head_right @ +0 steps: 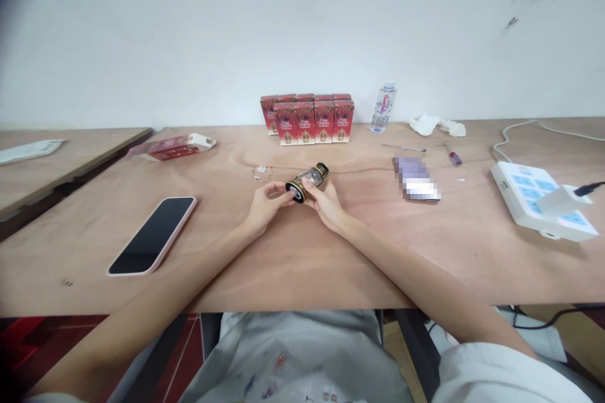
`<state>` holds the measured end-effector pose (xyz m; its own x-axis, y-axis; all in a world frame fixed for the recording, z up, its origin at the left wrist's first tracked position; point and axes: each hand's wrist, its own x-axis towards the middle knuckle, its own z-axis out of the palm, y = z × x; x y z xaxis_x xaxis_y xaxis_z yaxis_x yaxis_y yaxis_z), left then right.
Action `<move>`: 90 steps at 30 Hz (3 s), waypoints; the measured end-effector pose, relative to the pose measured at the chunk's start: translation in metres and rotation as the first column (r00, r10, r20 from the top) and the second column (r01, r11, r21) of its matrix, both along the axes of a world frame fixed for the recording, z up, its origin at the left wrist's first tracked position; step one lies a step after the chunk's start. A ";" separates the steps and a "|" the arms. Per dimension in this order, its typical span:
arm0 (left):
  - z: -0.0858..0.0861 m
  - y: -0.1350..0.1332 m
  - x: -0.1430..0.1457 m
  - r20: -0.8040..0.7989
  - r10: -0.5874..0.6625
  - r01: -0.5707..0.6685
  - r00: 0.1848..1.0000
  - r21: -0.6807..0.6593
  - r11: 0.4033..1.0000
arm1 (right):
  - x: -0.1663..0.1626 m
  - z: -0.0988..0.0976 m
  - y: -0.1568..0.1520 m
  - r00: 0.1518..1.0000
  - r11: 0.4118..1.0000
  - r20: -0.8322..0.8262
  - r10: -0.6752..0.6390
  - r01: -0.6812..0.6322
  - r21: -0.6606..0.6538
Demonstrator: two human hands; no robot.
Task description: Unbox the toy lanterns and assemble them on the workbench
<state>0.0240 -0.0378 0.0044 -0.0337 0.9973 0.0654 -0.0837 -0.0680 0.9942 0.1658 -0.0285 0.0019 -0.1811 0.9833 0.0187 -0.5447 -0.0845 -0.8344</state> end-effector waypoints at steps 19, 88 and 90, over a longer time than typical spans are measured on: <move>-0.002 0.001 0.004 0.076 0.058 -0.048 0.995 -0.118 0.992 | -0.006 -0.003 -0.001 0.988 0.992 0.083 -0.127 0.126 0.017; 0.001 -0.001 -0.038 -0.997 0.078 0.471 0.030 0.082 0.878 | 0.013 0.001 0.012 0.988 0.991 0.123 -0.089 0.100 -0.085; 0.001 -0.002 -0.038 -0.997 0.071 0.470 0.026 0.075 0.879 | 0.013 0.002 0.012 0.989 0.990 0.117 -0.090 0.102 -0.096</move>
<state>-0.0138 -0.0397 0.0057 0.5256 0.8439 0.1074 0.8430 -0.5336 0.0675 0.1790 -0.0170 0.0034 -0.0810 0.9920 -0.0970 -0.4580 -0.1235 -0.8803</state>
